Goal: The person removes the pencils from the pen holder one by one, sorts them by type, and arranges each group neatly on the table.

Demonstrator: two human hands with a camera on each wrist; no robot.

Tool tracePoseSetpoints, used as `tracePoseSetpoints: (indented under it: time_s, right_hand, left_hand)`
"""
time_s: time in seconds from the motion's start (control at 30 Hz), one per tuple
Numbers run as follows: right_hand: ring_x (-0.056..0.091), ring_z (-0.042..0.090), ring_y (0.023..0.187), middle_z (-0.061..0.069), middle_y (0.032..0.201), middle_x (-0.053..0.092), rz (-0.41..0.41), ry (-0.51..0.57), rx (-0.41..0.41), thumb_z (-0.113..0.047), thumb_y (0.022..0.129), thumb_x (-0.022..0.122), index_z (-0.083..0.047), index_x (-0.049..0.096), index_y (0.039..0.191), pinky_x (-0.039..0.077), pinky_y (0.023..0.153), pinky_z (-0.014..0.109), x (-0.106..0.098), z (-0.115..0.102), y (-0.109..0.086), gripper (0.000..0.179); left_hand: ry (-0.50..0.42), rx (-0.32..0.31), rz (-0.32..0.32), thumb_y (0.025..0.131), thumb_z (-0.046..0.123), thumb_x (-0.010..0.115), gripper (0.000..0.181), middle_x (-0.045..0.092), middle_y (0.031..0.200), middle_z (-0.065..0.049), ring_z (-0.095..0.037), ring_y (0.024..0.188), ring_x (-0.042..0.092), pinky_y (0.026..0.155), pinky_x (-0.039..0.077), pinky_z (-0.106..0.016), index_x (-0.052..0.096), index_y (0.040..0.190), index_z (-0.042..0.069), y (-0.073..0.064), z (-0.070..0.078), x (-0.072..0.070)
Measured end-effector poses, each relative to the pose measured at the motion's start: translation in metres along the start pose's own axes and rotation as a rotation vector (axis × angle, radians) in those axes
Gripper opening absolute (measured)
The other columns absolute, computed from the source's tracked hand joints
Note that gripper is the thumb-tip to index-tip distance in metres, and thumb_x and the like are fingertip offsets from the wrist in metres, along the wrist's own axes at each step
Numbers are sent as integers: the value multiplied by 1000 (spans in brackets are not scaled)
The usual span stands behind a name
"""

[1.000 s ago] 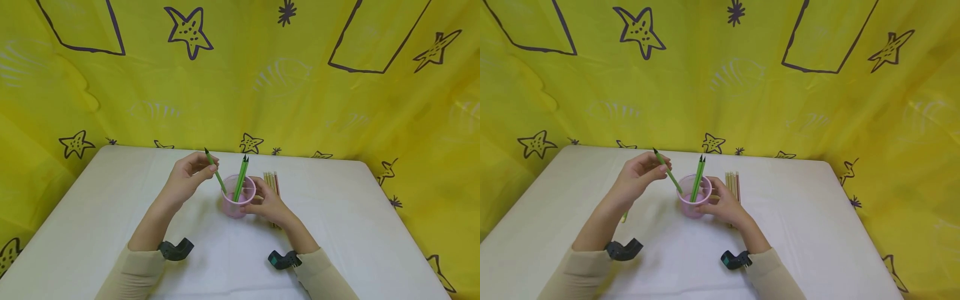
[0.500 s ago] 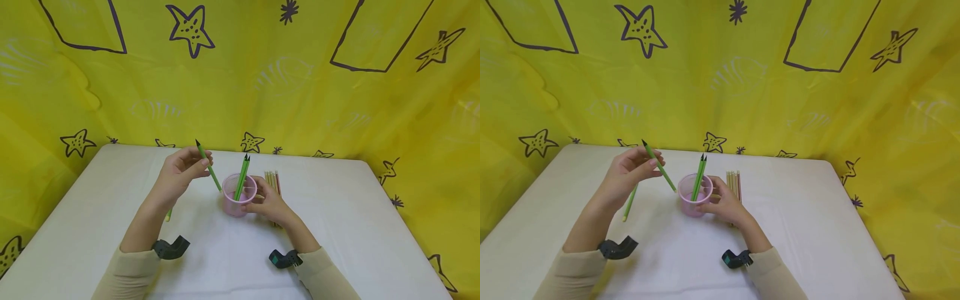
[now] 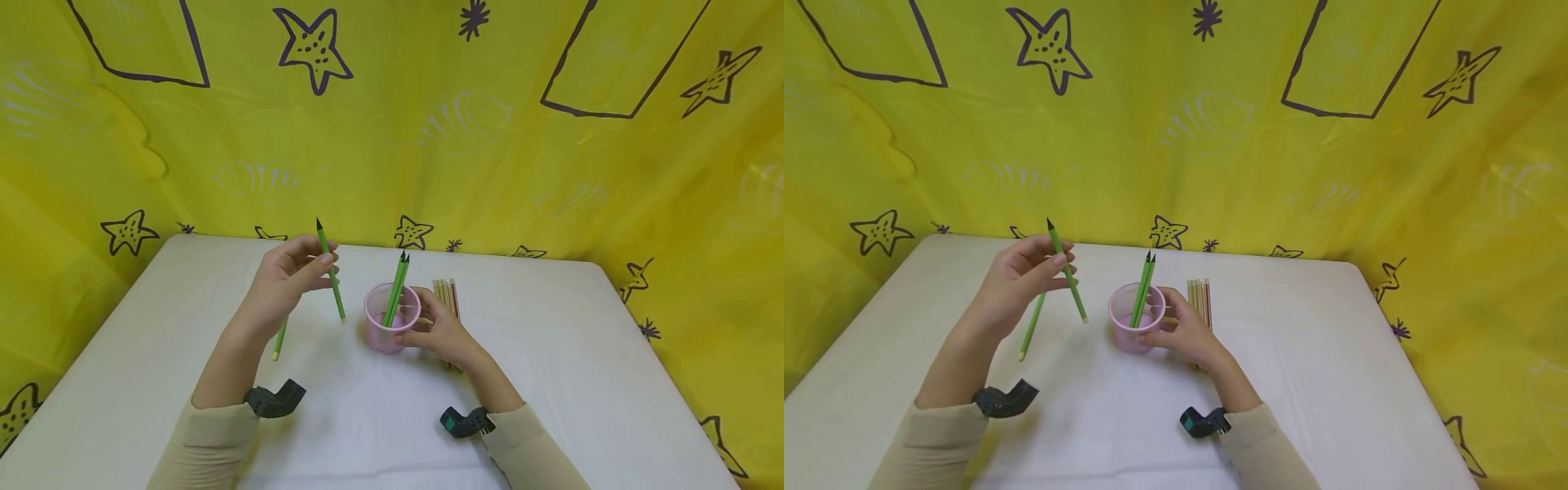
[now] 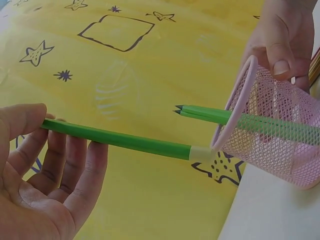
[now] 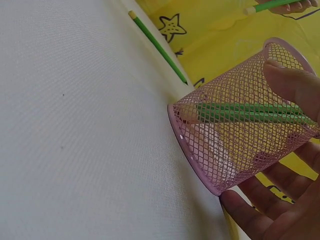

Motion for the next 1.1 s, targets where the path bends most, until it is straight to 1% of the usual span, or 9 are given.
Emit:
tracePoseSetpoints:
  time_s: [0.1,0.27,0.4,0.53,0.67,0.77,0.93,1.1]
  right_hand:
    - [51,39,130,12,143,51,1,-1,-8,0,76,82,-17,44,143,50,103,49,0,0,0,79]
    - [51,38,131,11,144,52,0,-8,-17,0,76,82,-17,44,143,49,104,51,-1,0,1,79]
    - [51,39,131,11,144,52,-2,-7,-19,0,76,82,-16,44,143,49,104,51,-1,1,1,78]
    - [51,39,131,12,144,51,-6,-1,-18,-1,76,82,-16,44,143,49,104,51,0,1,0,78]
    - [51,38,131,11,144,52,-6,-1,-19,-1,76,82,-16,44,143,47,105,53,0,0,0,78]
    - [50,38,132,11,144,52,-5,-4,-19,-1,76,83,-16,44,143,47,106,54,0,-1,0,78]
    - [52,38,130,11,144,52,1,-11,-6,-2,76,83,-17,44,143,49,104,51,0,-2,-1,79]
    - [52,38,130,10,144,51,-1,-20,3,-3,76,83,-19,44,143,50,103,49,0,-2,-1,79]
  left_hand:
    - [4,-6,2,99,12,61,15,61,114,-8,-22,99,63,86,61,-37,62,112,5,0,0,-3]
    - [2,-13,11,100,10,60,16,60,115,-8,-24,98,63,85,61,-37,60,114,4,2,-2,-8]
    - [41,-10,34,99,13,62,20,60,111,-8,-22,94,63,83,61,-35,60,117,3,3,-5,-13]
    - [92,-21,68,98,19,64,24,59,109,-7,-20,92,63,82,62,-34,61,117,4,3,-10,-21]
    - [124,-50,100,99,21,64,30,58,109,-6,-21,92,62,82,61,-31,60,121,2,4,-13,-29]
    - [151,-74,124,99,23,63,34,58,108,-5,-20,92,62,82,61,-29,59,124,0,4,-15,-35]
    - [187,-99,143,100,25,62,36,58,108,-3,-16,91,63,82,61,-27,57,125,-1,5,-20,-45]
    - [231,-127,160,100,26,62,37,58,108,-2,-17,96,61,81,61,-26,57,125,0,5,-26,-54]
Point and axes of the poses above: each hand's wrist, its own y-axis towards the middle knuckle, its own x-axis out of the palm, z = x × y, the point moved 4 cm from there along y, towards the middle knuckle
